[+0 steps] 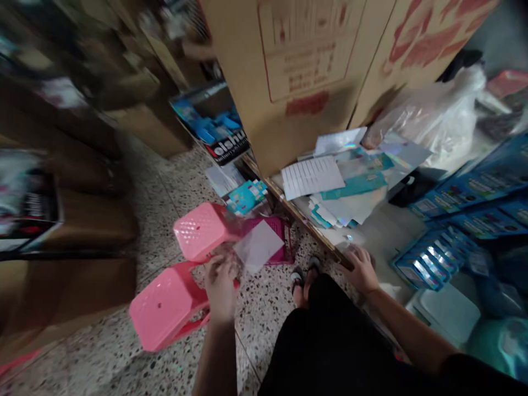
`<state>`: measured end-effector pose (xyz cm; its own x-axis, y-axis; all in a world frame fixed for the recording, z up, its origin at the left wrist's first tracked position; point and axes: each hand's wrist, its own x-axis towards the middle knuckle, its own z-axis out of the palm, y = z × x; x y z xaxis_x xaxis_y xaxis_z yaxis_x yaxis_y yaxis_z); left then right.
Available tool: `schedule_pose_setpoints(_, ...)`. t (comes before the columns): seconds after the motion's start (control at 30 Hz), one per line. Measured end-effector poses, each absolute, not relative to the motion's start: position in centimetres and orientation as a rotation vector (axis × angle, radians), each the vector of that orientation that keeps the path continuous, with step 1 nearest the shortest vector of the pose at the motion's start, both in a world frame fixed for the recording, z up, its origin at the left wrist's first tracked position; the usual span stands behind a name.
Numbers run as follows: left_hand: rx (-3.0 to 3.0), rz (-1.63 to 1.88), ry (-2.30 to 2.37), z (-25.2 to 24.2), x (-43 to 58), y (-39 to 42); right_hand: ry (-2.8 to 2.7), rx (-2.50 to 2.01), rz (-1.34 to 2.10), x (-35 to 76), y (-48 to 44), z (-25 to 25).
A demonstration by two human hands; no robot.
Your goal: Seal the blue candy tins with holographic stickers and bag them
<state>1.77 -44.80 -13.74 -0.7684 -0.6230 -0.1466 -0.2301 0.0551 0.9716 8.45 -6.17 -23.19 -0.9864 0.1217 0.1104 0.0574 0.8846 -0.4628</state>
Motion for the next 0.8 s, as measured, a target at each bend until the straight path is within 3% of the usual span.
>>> schedule_pose_setpoints(0.17, 0.587, -1.597, -2.380, -4.9, 3.1, -42.0, -2.634, -0.028, 1.554, 6.4, -10.6, -16.5)
schedule_pose_setpoints(0.37, -0.068, -1.298, -2.578, -1.1, 3.1, -36.9, -2.215, 0.088, 2.770, 2.2, -19.3, -3.4)
schedule_pose_setpoints(0.53, -0.317, -1.017, -2.654, 0.1, 2.3, -34.7, -2.016, 0.044, 2.811, 0.1, -21.2, 0.9)
schedule_pose_setpoints(0.8, -0.084, -1.108, -2.857, 0.0, 1.0, -32.8, -1.858, -0.334, 2.922, 0.4, -19.5, 0.8)
